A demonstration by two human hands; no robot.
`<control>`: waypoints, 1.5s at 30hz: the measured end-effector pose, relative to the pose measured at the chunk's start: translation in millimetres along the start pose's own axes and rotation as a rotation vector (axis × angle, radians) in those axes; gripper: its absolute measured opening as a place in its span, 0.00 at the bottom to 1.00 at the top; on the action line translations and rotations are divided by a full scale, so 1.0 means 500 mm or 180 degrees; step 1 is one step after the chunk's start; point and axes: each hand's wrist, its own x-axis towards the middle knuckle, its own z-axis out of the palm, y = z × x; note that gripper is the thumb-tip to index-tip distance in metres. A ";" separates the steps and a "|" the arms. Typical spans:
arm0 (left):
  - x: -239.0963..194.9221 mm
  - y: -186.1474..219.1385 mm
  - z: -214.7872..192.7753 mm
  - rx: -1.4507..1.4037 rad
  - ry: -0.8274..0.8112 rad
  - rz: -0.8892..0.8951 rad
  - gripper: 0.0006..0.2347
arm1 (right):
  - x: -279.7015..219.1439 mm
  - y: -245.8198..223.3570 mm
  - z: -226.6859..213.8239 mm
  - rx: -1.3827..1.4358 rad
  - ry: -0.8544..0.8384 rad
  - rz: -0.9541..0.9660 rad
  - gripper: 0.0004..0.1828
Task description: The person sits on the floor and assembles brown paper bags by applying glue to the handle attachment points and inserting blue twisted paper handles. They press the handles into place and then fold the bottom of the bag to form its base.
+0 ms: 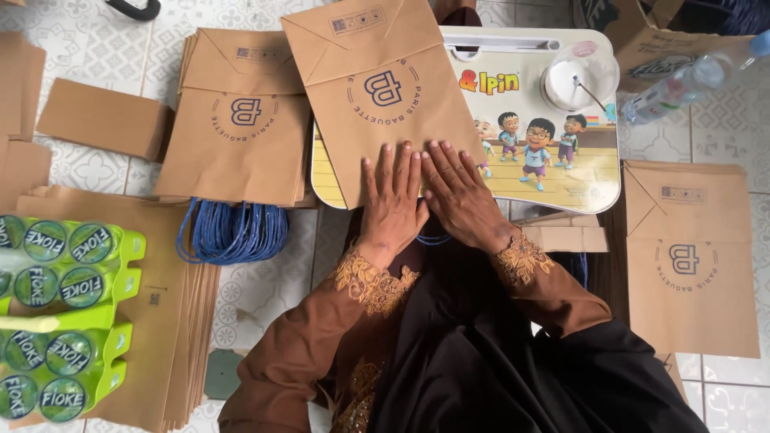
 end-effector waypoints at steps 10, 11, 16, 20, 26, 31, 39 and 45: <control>-0.020 -0.065 0.021 -0.1314 0.0267 0.0386 0.30 | 0.017 0.084 0.026 0.1766 0.0495 0.0263 0.25; -0.032 -0.072 0.008 -0.1595 0.0837 -0.0087 0.25 | 0.012 0.109 0.034 0.1400 0.0740 0.0662 0.27; -0.095 -0.096 0.056 -0.1245 0.1682 -0.1705 0.24 | 0.008 0.165 0.066 0.0612 0.1106 0.1173 0.25; -0.093 -0.099 0.076 -0.0940 0.1407 -0.1829 0.24 | 0.010 0.125 0.035 0.0566 0.1068 0.1192 0.30; -0.095 -0.089 0.047 -0.0954 0.1509 -0.1813 0.22 | 0.007 0.093 -0.007 0.1513 0.1144 0.1412 0.37; -0.096 -0.072 0.027 -0.1155 0.1487 -0.1781 0.21 | -0.008 0.081 -0.019 0.2813 0.1495 0.1775 0.34; -0.096 -0.075 0.023 -0.1590 0.1311 -0.1728 0.19 | -0.033 0.100 0.006 0.3954 0.1391 0.2085 0.32; -0.100 -0.072 0.019 -0.1642 0.1242 -0.1669 0.19 | -0.049 0.074 -0.014 0.3976 0.1432 0.2051 0.32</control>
